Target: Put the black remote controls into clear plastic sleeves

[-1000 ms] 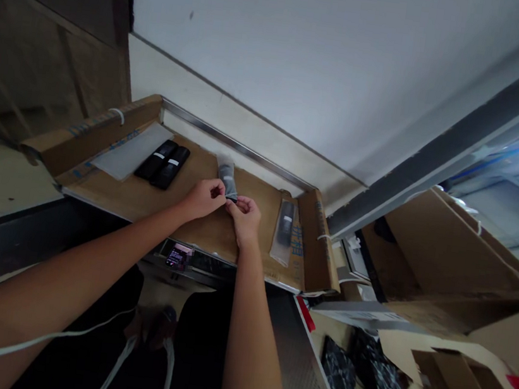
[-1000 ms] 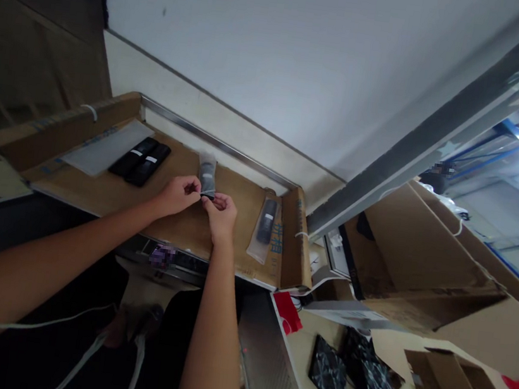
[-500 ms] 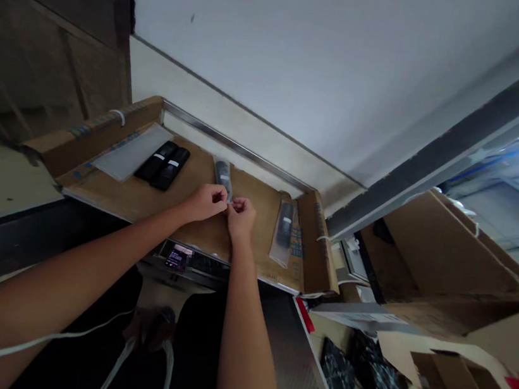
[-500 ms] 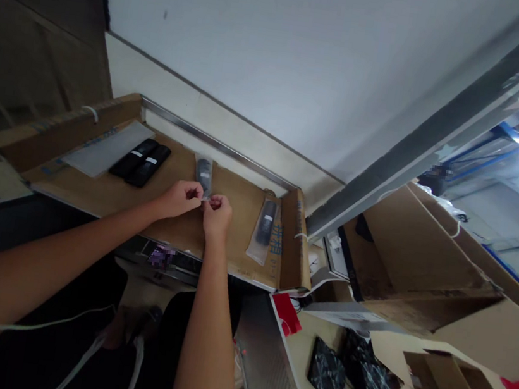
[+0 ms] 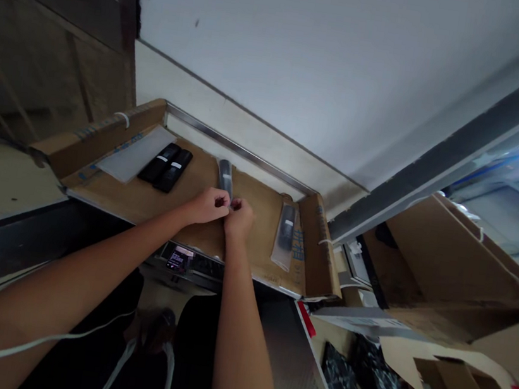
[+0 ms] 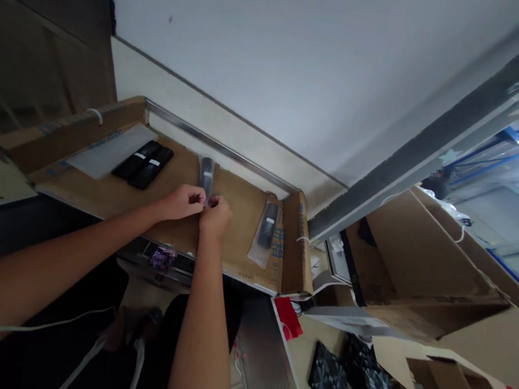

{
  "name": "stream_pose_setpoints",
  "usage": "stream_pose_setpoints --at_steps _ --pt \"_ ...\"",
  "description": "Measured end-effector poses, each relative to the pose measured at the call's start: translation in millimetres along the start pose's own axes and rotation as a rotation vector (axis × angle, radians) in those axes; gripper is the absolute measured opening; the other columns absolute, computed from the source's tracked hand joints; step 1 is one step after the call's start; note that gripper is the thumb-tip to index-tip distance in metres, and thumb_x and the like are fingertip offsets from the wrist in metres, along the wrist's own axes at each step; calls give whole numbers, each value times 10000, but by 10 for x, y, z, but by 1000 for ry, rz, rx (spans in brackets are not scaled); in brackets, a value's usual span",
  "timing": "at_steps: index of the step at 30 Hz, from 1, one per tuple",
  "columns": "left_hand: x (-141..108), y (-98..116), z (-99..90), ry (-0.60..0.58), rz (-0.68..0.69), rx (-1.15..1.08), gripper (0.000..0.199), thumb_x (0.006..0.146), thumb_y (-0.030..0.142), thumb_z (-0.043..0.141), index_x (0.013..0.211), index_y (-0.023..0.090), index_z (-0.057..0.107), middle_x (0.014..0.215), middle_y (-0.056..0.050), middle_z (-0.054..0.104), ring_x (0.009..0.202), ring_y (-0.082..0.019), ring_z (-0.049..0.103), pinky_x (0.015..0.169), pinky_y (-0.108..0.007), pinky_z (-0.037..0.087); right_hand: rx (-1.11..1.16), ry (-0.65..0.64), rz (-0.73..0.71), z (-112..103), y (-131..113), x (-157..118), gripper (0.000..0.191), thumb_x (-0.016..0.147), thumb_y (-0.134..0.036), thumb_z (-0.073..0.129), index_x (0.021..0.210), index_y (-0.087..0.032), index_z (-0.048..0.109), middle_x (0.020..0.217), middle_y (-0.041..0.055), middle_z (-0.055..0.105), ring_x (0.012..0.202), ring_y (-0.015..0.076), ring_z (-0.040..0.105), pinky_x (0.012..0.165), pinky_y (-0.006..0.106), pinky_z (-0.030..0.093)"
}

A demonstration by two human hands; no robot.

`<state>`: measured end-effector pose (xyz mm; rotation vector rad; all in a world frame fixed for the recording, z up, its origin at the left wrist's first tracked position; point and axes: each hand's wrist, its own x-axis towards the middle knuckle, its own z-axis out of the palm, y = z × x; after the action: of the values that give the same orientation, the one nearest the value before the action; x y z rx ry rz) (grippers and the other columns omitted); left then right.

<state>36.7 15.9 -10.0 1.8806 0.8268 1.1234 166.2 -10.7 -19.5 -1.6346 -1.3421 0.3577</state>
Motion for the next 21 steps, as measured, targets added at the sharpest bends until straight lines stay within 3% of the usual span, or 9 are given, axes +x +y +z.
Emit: stream_pose_setpoints --at_steps 9,11,14,17,21 --pt "-7 20 -9 15 4 8 69 685 155 511 618 169 510 596 37 484 582 -100 427 564 -237 322 -31 8 -34 -12 24 -14 106 662 -138 594 741 -198 632 705 -1 621 658 155 517 651 251 367" --pt "-4 22 -14 23 6 -29 35 692 147 512 694 172 537 612 42 493 584 -102 441 566 -235 331 -23 18 -42 -19 45 -21 145 667 -125 566 774 -191 638 745 7 631 691 158 530 681 250 390" --pt "25 -12 -47 173 -42 -79 145 702 150 528 842 178 557 628 55 491 574 -105 448 566 -232 342 15 7 -43 -38 79 -54 210 669 -112 531 828 -180 651 804 18 643 732 161 550 712 251 418" --pt "62 -73 -109 394 -115 -39 79 734 175 532 806 174 562 664 34 520 607 -114 474 597 -244 359 60 -24 -36 -84 115 -128 246 684 -128 524 881 -172 665 862 30 660 775 166 575 746 257 441" --pt "84 -132 -167 488 -185 -45 60 780 208 519 785 181 572 672 26 540 616 -126 486 598 -253 360 22 14 15 -198 132 -256 195 733 -185 522 854 -175 674 834 35 675 775 174 596 747 267 447"
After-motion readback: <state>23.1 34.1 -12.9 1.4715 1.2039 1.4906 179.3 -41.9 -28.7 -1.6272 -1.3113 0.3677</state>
